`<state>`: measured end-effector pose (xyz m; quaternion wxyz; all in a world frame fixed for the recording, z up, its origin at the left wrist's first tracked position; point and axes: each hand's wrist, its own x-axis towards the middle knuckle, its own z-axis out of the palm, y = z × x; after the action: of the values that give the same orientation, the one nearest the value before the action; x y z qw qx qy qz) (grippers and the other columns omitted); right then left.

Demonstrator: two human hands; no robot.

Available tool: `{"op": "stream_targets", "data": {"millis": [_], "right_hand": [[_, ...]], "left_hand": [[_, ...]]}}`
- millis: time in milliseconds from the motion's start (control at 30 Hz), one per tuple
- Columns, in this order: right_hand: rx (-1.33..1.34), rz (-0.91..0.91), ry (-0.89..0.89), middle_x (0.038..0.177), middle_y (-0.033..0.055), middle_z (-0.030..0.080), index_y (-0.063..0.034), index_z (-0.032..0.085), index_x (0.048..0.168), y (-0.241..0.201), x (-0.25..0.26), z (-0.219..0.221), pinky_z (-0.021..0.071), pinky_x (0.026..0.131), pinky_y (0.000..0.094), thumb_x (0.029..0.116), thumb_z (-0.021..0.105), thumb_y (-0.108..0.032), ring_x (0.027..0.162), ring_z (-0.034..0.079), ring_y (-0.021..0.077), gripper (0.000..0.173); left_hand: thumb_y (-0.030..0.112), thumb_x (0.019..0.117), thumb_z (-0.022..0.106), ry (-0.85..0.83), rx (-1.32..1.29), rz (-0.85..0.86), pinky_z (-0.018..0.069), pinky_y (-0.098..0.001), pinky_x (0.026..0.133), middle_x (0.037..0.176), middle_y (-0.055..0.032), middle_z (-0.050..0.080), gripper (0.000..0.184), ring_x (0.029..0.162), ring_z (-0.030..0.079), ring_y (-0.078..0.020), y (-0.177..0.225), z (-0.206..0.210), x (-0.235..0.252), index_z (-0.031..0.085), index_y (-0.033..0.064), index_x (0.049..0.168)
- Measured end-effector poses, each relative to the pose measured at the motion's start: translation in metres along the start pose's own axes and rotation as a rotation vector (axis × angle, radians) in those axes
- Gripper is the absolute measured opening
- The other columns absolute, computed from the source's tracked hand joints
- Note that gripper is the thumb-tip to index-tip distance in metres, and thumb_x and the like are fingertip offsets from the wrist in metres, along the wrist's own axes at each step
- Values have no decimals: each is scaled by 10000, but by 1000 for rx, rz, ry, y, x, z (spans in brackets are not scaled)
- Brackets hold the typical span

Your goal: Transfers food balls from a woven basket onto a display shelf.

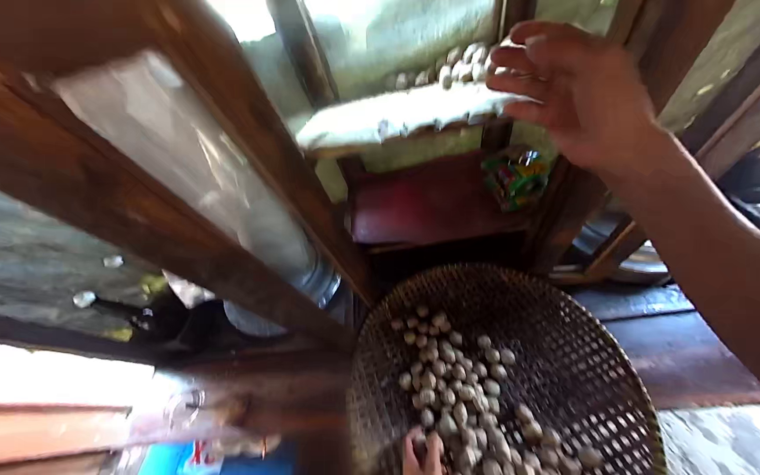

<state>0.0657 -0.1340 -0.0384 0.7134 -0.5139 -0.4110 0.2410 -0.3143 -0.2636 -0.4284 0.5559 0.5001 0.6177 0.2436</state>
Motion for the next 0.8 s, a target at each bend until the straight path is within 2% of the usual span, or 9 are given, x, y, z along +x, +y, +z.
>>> {"op": "stream_targets", "data": {"millis": [100, 167, 233, 267, 333, 433, 500, 667, 800], "right_hand": [[-321, 126, -285, 1174, 52, 718, -111, 618, 1285, 72, -125, -7, 639, 746, 355, 1032, 527, -230, 965, 729, 183, 294], [-496, 386, -410, 1350, 135, 652, -45, 564, 1416, 152, -175, -24, 588, 962, 403, 994, 644, -292, 1169, 678, 230, 495], [-664, 543, -471, 1561, 187, 471, -39, 408, 1555, 228, -211, -34, 432, 1152, 479, 968, 693, -402, 1411, 501, 308, 746], [-710, 553, -485, 1603, 218, 399, -23, 363, 1575, 259, -227, -34, 362, 1195, 535, 941, 718, -443, 1467, 418, 367, 839], [-798, 538, -506, 1632, 233, 342, -43, 343, 1593, 298, -252, -25, 326, 1195, 611, 890, 734, -546, 1493, 344, 439, 949], [-915, 566, -538, 1635, 185, 354, -158, 346, 1614, 314, -273, 5, 321, 1126, 706, 868, 678, -670, 1498, 306, 456, 964], [-963, 601, -555, 1638, 197, 332, -192, 318, 1627, 316, -283, 25, 329, 1120, 701, 874, 614, -733, 1498, 296, 459, 974], [-925, 604, -474, 1551, 209, 438, -142, 368, 1592, 323, -305, 45, 449, 1071, 600, 866, 602, -733, 1426, 425, 417, 964], [-777, 678, -419, 1541, 194, 459, -208, 383, 1583, 323, -308, 41, 515, 989, 589, 885, 584, -720, 1288, 577, 387, 888]], "left_hand": [[155, 972, 661, 61, 32, -15, 579, -444, 690, 1005, -226, 670, 465, 750, 659, -261, 9, -5, 5, 540, -73, 1360], [168, 964, 664, 95, 55, 18, 580, -443, 690, 1030, -223, 675, 473, 772, 666, -263, 9, -4, 14, 544, -68, 1356], [186, 971, 671, 121, 96, 40, 584, -473, 728, 1080, -245, 664, 498, 824, 674, -295, 11, -3, 22, 529, -66, 1377], [192, 973, 671, 139, 125, 50, 578, -481, 748, 1092, -252, 658, 506, 848, 673, -307, 13, -2, 26, 523, -64, 1384], [191, 981, 650, 160, 172, 86, 540, -522, 882, 1210, -288, 633, 520, 1025, 653, -362, 18, 1, 34, 506, -62, 1412], [205, 1011, 597, 168, 219, 148, 486, -539, 1022, 1364, -319, 557, 525, 1231, 580, -415, 18, 12, 44, 483, -81, 1436], [228, 1017, 578, 187, 251, 190, 432, -567, 1089, 1391, -334, 539, 530, 1300, 535, -452, 17, 20, 46, 488, -90, 1432], [262, 1039, 571, 237, 226, 206, 455, -619, 1039, 1352, -358, 545, 493, 1255, 549, -498, 18, 42, 40, 540, -77, 1395], [312, 1053, 562, 246, 95, 148, 416, -587, 1102, 1363, -361, 550, 540, 1288, 535, -487, 20, 50, 35, 519, -93, 1408]]}}
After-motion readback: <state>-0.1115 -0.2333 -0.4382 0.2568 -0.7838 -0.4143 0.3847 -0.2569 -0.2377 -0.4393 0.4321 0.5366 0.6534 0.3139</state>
